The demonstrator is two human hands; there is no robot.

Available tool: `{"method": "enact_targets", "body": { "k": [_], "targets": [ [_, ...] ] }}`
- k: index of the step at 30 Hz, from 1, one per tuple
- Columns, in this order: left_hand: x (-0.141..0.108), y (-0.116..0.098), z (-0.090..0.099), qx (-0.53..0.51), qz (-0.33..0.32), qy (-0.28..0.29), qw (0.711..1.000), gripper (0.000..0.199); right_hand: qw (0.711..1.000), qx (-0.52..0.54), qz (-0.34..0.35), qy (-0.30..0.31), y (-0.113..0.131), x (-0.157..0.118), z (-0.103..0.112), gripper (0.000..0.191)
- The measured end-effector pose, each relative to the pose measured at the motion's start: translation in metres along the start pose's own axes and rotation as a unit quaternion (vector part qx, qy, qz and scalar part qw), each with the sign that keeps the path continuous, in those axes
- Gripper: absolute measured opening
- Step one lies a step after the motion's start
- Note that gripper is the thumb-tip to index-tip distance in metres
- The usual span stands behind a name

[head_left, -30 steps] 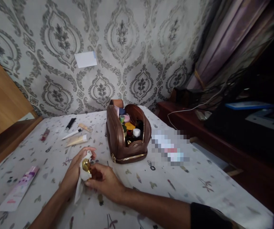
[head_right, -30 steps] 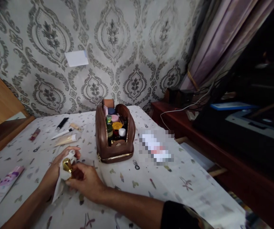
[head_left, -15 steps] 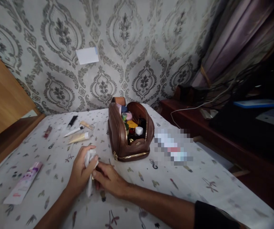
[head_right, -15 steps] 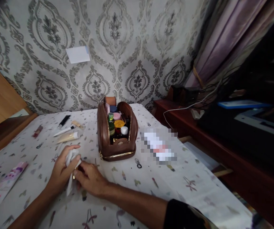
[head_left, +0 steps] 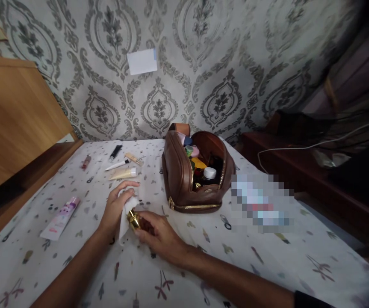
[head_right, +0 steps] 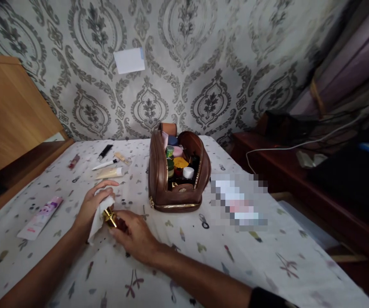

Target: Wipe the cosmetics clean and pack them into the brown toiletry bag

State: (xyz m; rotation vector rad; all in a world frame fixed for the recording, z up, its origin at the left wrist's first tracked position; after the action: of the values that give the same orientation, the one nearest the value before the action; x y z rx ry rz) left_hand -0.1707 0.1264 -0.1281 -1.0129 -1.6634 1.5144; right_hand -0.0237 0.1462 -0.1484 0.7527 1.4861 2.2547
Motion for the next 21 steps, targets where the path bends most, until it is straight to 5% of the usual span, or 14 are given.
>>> {"method": "enact_targets", "body": {
  "k": [5,9,16,21],
  "targets": [
    [-0.003,0.000,-0.011,-0.056,0.026,0.047,0.997,0.032,0.999,0.034,-0.019,0.008,0.001,0.001,0.001,0.012],
    [-0.008,0.004,-0.016,-0.014,0.002,0.055,0.998,0.053,0.998,0.061,-0.029,0.013,0.004,0.000,0.002,0.022],
    [-0.013,0.016,-0.022,0.109,-0.088,0.132,0.981,0.062,0.993,0.090,-0.062,-0.043,-0.011,0.001,0.002,0.032],
    [-0.022,0.014,-0.030,0.199,-0.165,0.215,0.942,0.077,0.987,0.099,-0.059,-0.116,-0.023,0.002,0.008,0.028]
  ]
}}
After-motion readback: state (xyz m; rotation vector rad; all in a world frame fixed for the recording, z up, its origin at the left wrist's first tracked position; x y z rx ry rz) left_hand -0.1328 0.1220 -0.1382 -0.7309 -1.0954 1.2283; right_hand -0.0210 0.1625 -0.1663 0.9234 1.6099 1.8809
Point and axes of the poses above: each hand's wrist, its own x-axis towards the middle knuckle, its own z-axis out of the back of the hand, y = z × x, the point moved 4 cm from there along x, towards the middle knuckle, and after that the axes turned 9 degrees about -x, right-handed, at the moved point
